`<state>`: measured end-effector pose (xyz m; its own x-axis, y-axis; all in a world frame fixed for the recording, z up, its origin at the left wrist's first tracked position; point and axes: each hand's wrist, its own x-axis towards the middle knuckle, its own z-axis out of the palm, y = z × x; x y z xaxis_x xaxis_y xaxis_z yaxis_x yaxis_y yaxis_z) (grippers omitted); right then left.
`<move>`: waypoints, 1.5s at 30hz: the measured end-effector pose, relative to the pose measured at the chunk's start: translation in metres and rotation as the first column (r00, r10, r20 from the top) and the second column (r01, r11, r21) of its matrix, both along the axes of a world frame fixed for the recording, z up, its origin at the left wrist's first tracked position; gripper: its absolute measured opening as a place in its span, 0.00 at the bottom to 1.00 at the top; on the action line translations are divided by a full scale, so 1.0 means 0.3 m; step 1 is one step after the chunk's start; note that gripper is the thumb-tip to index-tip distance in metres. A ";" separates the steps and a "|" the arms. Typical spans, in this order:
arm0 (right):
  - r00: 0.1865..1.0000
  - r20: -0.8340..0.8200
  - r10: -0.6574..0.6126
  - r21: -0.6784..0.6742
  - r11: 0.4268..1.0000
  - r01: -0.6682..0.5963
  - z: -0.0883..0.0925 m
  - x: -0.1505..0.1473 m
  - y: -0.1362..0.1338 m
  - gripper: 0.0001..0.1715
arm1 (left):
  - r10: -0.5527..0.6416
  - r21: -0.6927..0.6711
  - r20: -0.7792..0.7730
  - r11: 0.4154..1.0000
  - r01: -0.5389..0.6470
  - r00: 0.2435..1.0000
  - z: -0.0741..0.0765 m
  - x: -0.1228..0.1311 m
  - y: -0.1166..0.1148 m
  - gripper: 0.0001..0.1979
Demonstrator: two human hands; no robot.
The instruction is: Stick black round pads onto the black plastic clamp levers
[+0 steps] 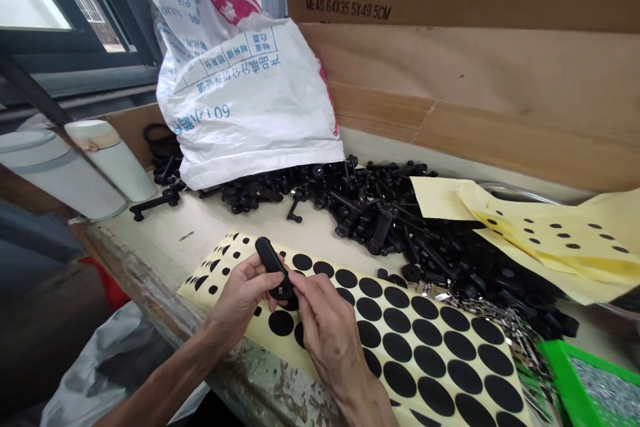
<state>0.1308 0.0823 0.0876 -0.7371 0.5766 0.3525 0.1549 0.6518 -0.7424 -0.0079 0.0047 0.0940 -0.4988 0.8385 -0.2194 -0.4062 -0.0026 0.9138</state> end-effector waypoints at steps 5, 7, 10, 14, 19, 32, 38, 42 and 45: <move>1.000 -0.023 0.016 0.381 0.925 -0.006 -0.042 0.018 0.013 0.24 | 0.010 0.035 0.052 0.999 -0.011 0.999 0.006 -0.005 -0.007 0.08; 0.998 -0.060 -0.006 0.335 0.942 0.026 -0.045 0.017 0.015 0.20 | 0.010 0.051 0.050 0.999 -0.013 0.999 0.013 -0.010 -0.019 0.08; 0.991 -0.100 -0.084 0.083 0.992 0.092 -0.024 0.005 0.005 0.15 | 0.036 0.078 -0.001 0.996 -0.036 0.999 0.026 -0.014 -0.043 0.09; 0.980 -0.181 -0.077 -0.039 0.997 0.071 0.012 -0.023 -0.035 0.13 | 0.060 0.100 -0.022 0.993 -0.058 0.998 0.039 0.000 -0.069 0.09; 0.971 -0.232 0.058 0.270 0.963 0.007 -0.004 -0.030 -0.069 0.22 | 0.087 0.095 0.025 0.991 -0.089 0.996 0.033 0.023 -0.086 0.09; 0.980 -0.198 -0.021 0.156 0.986 0.052 0.007 -0.032 -0.094 0.12 | 0.191 0.076 0.009 0.979 -0.191 0.982 0.098 -0.012 -0.169 0.05; 0.973 -0.226 -0.045 0.091 0.994 0.067 0.057 -0.048 -0.146 0.10 | 0.185 0.036 0.119 0.981 -0.190 0.976 0.069 0.005 -0.194 0.06; 0.971 -0.224 -0.082 0.085 0.991 0.104 0.048 -0.075 -0.173 0.09 | 0.190 0.019 0.174 0.980 -0.196 0.966 0.055 0.015 -0.189 0.08; 0.973 -0.215 -0.083 0.124 0.986 0.112 0.029 -0.087 -0.182 0.09 | 0.234 0.008 0.123 0.972 -0.237 0.964 0.049 0.022 -0.179 0.08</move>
<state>0.1046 0.0278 0.0963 -0.5819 0.5788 0.5713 0.0740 0.7373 -0.6715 -0.0012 -0.0490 0.1086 -0.6539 0.7058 -0.2724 -0.4985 -0.1312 0.8569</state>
